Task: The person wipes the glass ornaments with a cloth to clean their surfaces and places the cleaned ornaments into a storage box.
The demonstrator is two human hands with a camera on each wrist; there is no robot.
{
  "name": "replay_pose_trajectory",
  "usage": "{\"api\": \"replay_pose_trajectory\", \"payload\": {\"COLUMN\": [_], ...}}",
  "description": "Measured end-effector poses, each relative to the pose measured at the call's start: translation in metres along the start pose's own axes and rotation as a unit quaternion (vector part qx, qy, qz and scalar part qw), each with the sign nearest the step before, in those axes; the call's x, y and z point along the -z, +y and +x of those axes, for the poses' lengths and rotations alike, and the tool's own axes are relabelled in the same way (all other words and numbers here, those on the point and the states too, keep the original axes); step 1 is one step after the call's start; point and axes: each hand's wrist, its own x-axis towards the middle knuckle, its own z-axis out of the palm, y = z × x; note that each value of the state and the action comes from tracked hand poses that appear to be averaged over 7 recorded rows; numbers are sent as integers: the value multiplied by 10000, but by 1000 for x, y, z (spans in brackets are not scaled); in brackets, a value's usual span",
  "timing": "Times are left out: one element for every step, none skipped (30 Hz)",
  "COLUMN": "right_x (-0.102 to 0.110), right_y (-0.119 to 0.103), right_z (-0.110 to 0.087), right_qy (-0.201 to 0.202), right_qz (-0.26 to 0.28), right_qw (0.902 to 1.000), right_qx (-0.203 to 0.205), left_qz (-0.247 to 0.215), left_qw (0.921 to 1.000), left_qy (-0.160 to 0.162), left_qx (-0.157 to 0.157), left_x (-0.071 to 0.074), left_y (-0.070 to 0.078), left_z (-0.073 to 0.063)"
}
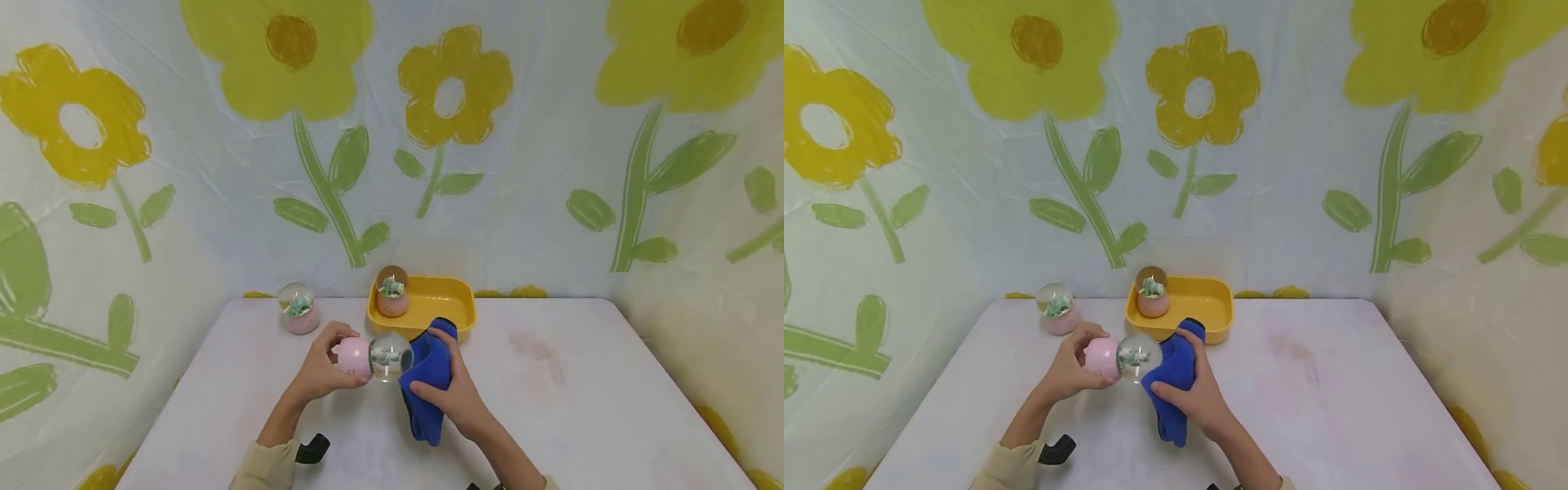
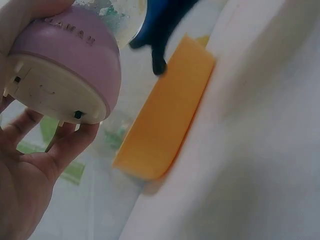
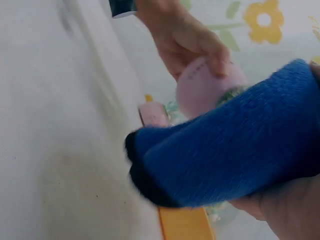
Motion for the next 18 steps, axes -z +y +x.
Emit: {"api": "replay_pose_trajectory", "payload": {"right_x": [-3,-6,-8,-9,-9,-8,-7,-6,-4,-3,-1,0,1,2,3,4,4,5], "right_y": [1,3,5,7,9,11,14,16,17,18,18,18,18,18,17,16,15,13], "right_z": [-1,-2,-2,0,2,4,5,6,8,8,9,10,11,11,12,12,12,12], "right_qy": [-75,-107,-100,-94,-63,-9,46,80,86,69,36,-4,-66,-125,-184,-235,-277,-318], "right_qz": [-360,-730,-1015,-1172,-1260,-1241,-1147,-1002,-819,-681,-604,-564,-554,-567,-606,-668,-727,-767], "right_qw": [9993,9971,9945,9926,9916,9919,9931,9948,9966,9976,9981,9983,9983,9982,9980,9975,9969,9965], "right_qx": [87,177,241,290,285,258,221,148,53,-30,-95,-134,-135,-115,-87,-65,-66,-44], "left_qz": [-34,-38,-35,-8,46,97,153,180,193,221,230,255,274,293,328,365,386,434], "left_qw": [10000,9999,9999,9999,9999,9999,9998,9997,9996,9993,9992,9990,9989,9988,9988,9988,9988,9987], "left_qy": [-43,-74,-95,-100,-107,-118,-122,-124,-130,-137,-142,-140,-123,-92,-65,-53,-49,-42], "left_qx": [-58,-82,-96,-101,-77,-42,23,109,182,256,310,351,373,374,353,335,306,267], "left_x": [-5,-10,-14,-18,-21,-24,-26,-28,-30,-31,-33,-33,-34,-34,-35,-35,-36,-36], "left_y": [1,2,3,5,6,8,10,11,12,13,14,15,16,17,18,19,20,21], "left_z": [0,-1,-1,1,2,2,3,3,3,3,2,1,0,0,-1,-2,-3,-4]}}
